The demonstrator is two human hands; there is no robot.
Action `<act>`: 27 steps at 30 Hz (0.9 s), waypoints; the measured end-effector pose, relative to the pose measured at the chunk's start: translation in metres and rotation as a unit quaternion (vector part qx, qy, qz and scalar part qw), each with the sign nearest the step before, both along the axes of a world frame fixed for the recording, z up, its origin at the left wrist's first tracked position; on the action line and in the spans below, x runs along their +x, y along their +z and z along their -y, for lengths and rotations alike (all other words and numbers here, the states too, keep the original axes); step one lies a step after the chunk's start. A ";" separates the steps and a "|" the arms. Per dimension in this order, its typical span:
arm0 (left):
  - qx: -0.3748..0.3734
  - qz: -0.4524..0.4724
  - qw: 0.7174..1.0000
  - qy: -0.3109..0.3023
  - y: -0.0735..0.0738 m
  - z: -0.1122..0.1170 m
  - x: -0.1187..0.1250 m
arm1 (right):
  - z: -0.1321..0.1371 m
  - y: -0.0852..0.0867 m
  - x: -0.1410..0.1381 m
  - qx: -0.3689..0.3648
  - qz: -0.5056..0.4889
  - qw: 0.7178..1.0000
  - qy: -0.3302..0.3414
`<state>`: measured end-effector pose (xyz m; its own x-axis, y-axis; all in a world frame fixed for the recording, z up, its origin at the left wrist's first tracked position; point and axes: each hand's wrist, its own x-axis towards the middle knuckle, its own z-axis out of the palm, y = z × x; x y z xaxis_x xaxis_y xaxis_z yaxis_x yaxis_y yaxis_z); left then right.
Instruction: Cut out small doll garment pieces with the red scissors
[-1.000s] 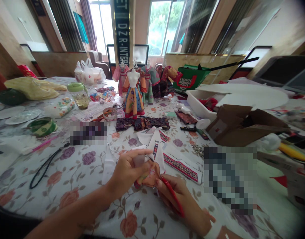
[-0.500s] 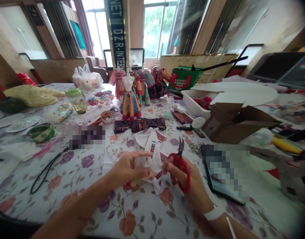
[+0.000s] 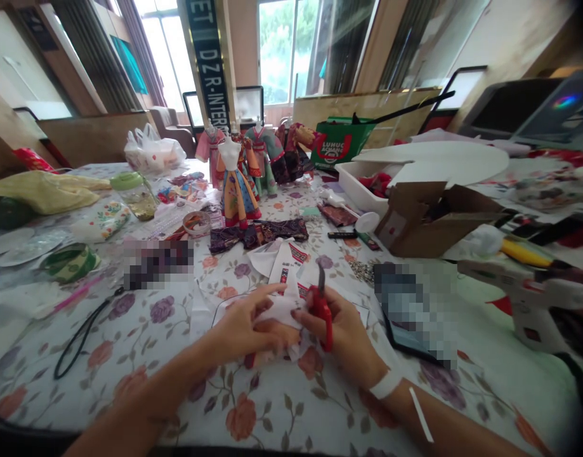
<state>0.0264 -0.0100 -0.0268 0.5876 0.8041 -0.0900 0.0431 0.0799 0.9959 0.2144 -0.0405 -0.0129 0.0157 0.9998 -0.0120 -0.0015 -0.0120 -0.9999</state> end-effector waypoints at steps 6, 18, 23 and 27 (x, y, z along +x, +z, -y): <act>-0.053 0.087 0.993 0.059 0.004 -0.009 -0.005 | -0.004 -0.001 0.007 -0.026 0.015 0.998 -0.060; -0.113 0.131 0.983 0.065 0.003 -0.002 0.007 | -0.002 -0.001 0.004 -0.029 0.005 0.999 -0.033; -0.148 0.121 0.977 0.095 0.003 -0.001 0.006 | 0.000 -0.003 0.000 0.008 0.024 0.999 -0.036; -0.102 0.070 0.985 0.118 -0.003 -0.003 0.004 | -0.002 -0.005 -0.006 0.029 0.035 0.999 -0.026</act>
<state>0.0300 -0.0075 -0.0294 0.4045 0.8933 -0.1958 -0.1373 0.2710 0.9527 0.2087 -0.0389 -0.0175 0.0671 0.9965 0.0489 0.0695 0.0442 -0.9966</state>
